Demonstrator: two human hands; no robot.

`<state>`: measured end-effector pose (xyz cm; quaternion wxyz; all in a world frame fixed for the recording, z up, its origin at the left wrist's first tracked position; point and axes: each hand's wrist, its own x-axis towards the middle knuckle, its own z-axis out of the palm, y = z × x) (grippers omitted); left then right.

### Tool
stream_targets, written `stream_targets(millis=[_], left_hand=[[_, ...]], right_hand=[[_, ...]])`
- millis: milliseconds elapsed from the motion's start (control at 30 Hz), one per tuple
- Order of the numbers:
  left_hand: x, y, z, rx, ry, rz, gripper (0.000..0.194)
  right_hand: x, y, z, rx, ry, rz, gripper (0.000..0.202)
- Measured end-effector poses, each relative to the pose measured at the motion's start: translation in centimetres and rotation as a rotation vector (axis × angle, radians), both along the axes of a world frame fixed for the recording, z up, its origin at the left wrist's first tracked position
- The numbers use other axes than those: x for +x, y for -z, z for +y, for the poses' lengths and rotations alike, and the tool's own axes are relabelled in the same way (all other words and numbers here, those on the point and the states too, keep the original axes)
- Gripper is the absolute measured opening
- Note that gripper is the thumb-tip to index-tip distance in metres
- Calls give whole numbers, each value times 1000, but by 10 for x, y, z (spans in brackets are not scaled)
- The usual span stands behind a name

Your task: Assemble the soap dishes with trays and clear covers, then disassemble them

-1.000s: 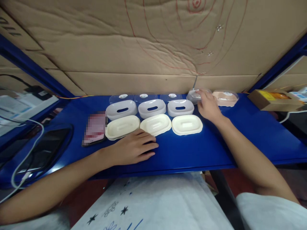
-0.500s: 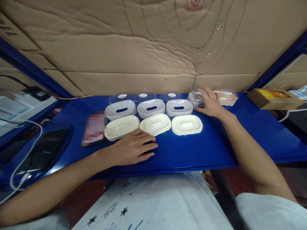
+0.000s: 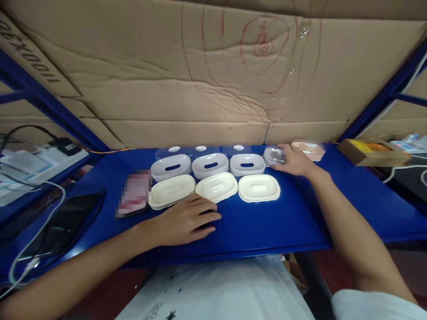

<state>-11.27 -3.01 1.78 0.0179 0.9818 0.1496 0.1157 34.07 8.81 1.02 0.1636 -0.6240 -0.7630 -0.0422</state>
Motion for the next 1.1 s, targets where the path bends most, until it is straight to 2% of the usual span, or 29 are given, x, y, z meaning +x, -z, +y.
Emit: stream_targets(millis=[100,167,233,333,400,533,633,733,800,900,967,1100], left_hand=[[-1,-1,-3,-137,-75,-120,36],[-1,-3,-6,-304,-138,-257,55],[0,-3,-8,-510,-188,-415,80],[2,0,-9,-754,-205,-604,116],[4,3,-9,-824,-178,-655,131],[4,6,-13,-782,-96,-632,138],[4,5,-14,-729,-107,-589,136],[3,5,-12,-721,-154,-516,136],[3,5,-10,-737,-150,-449,136],[1,3,-12,-752,-111,-379,135],[1,0,-14,-751,-85,-327,133],[0,-3,-14,-708,-40,-240,128]], right_hand=[[-3,-16,-8,97,35,65,86],[-12,-29,-18,238,39,148,84],[-30,-40,-32,365,-31,232,87],[-75,-46,-61,410,-338,254,93],[-109,-42,-84,342,-576,186,97],[-158,-25,-117,271,-888,153,111],[-164,-16,-120,225,-971,248,113],[-150,-17,-106,162,-889,427,106],[-131,-21,-88,192,-722,476,100],[-94,-24,-55,308,-360,397,86],[-67,-20,-32,309,-179,319,80],[-31,-2,-3,163,-70,180,75]])
